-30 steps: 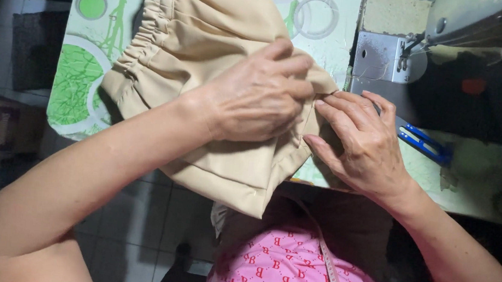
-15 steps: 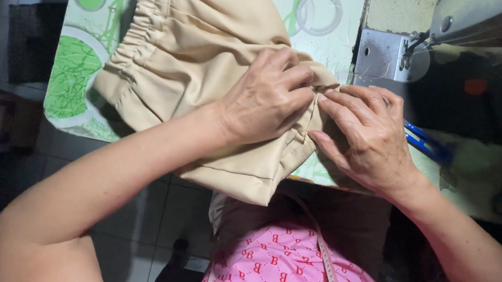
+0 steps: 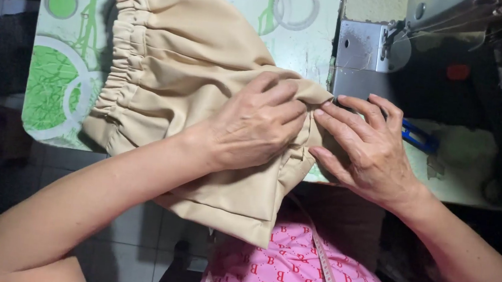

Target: Pinning the hem of a beige fabric garment at a sewing workstation.

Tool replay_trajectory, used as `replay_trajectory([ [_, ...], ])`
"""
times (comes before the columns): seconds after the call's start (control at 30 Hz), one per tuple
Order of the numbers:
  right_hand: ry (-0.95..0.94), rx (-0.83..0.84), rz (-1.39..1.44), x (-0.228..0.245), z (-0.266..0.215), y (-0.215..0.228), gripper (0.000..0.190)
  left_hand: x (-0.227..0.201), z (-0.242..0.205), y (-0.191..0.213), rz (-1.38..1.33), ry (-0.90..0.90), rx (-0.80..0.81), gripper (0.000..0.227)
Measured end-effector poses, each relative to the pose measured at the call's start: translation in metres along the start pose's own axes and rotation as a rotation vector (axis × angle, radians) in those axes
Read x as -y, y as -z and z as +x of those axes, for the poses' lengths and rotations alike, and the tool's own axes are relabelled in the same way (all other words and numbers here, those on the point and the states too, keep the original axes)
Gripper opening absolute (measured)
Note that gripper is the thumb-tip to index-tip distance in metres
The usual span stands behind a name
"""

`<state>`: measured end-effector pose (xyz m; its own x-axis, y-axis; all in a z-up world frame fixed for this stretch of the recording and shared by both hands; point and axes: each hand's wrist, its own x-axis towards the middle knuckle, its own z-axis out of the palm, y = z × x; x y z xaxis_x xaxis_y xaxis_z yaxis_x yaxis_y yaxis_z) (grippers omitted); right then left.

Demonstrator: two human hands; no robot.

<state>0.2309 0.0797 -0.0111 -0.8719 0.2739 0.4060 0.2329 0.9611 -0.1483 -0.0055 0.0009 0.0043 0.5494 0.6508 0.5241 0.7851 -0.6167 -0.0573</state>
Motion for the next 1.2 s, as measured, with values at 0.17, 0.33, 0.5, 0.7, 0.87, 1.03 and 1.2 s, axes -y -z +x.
replay_trajectory([
  [0.17,-0.051,0.01,0.024,0.001,-0.002,-0.002,0.044,-0.001,-0.004,-0.001,-0.156,0.129,-0.031,0.018],
  [0.33,-0.082,-0.006,0.1,-0.001,-0.001,-0.003,0.046,-0.001,-0.002,0.002,-0.221,0.131,-0.083,0.015],
  [0.5,-0.134,0.001,0.133,-0.002,-0.003,-0.006,0.048,-0.004,-0.003,0.0,-0.183,0.127,-0.051,0.013],
  [0.7,-0.085,-0.005,0.103,0.0,-0.001,-0.002,0.038,-0.006,-0.002,-0.001,-0.122,0.117,-0.034,0.011],
  [0.87,0.001,-0.038,0.013,0.0,-0.001,-0.002,0.037,-0.01,-0.012,-0.01,0.025,0.039,0.005,0.019],
  [1.03,0.024,-0.053,-0.032,0.001,0.0,-0.002,0.037,-0.007,-0.018,-0.014,-0.015,-0.015,0.112,0.026],
  [1.2,0.042,-0.056,-0.023,0.002,0.001,0.0,0.037,0.002,-0.002,0.002,-0.192,0.043,-0.025,0.016],
])
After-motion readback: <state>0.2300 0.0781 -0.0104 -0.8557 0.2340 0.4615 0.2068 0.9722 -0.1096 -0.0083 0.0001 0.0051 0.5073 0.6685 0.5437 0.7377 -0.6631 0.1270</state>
